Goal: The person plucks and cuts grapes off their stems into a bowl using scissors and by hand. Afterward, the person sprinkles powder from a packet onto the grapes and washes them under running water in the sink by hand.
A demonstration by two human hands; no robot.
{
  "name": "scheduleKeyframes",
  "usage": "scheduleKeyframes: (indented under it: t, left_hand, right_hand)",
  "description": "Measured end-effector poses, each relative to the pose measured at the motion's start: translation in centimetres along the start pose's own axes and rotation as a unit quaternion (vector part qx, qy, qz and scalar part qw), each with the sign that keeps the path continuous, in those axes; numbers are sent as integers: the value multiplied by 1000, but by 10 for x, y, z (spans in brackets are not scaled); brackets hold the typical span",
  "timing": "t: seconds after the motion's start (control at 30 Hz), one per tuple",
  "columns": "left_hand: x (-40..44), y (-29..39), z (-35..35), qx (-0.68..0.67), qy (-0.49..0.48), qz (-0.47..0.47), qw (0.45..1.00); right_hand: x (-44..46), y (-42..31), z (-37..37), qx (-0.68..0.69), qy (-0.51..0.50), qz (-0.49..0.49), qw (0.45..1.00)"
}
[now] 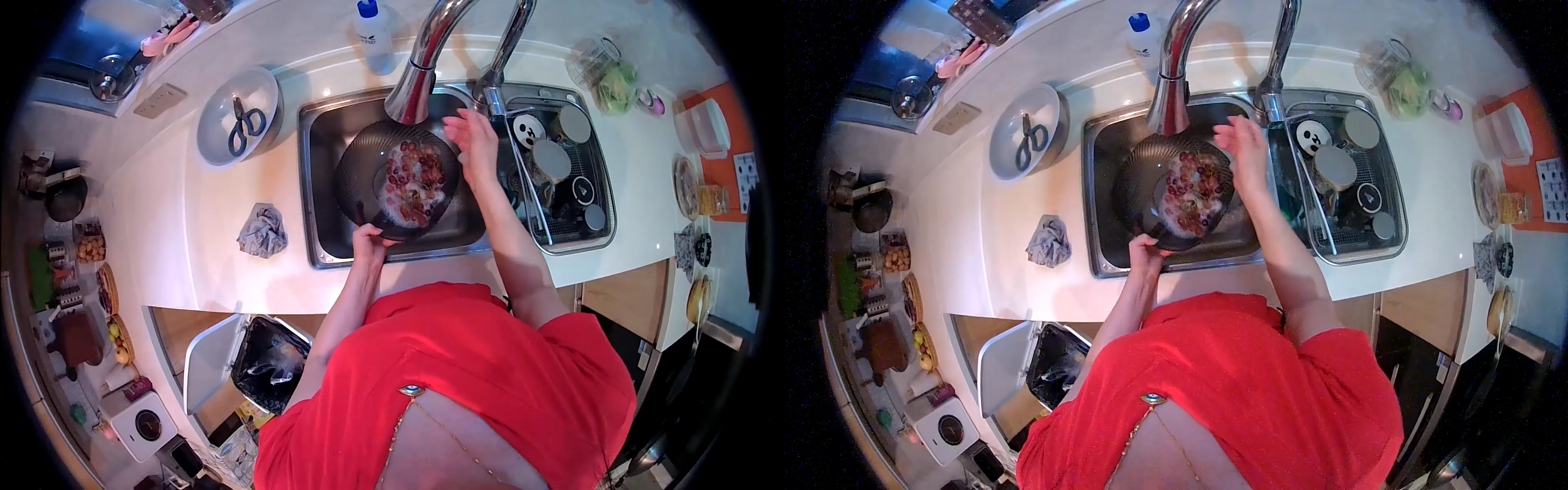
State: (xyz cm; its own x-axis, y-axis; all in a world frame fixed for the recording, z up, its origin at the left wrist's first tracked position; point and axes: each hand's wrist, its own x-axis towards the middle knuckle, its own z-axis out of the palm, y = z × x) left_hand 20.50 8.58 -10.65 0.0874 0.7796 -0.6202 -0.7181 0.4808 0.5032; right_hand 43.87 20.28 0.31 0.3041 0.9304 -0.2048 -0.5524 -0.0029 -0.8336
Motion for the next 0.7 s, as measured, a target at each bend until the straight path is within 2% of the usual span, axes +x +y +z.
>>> scheduleKeyframes:
  t: [0.07,0.13,0.2,0.23,0.27,0.3,0.33,0.47,0.57,0.63,0.7]
  left_hand:
    - [-6,1,9,-27,-9,2,1000]
    - [-7,2,13,-23,6,45,999]
    - [-11,3,18,-19,10,65,998]
    - [-13,4,20,-13,15,82,996]
    - [-13,3,17,-14,16,84,996]
    - [-10,3,13,-9,23,74,997]
    - [-10,4,12,-4,29,65,997]
    - [-15,6,17,-5,30,75,997]
    - [-20,9,22,15,32,69,997]
    - [-14,7,16,-12,-29,61,998]
    - [-11,6,14,-21,-28,57,998]
  right_hand:
    - [6,0,-9,-20,11,-6,1000]
    - [5,-10,4,-39,16,-12,999]
    - [-3,-21,26,-174,-69,-211,959]
    - [-8,-32,41,-272,-39,-274,921]
    - [-11,-42,55,-271,-42,-275,922]
    - [-12,-52,70,-365,-8,-402,839]
    - [-12,-56,81,-446,27,-517,730]
    - [-10,-41,103,-449,71,-508,731]
    - [-7,-32,110,-404,90,-523,745]
    - [-16,-34,118,-378,106,-491,778]
    - [-14,-31,115,-389,92,-464,790]
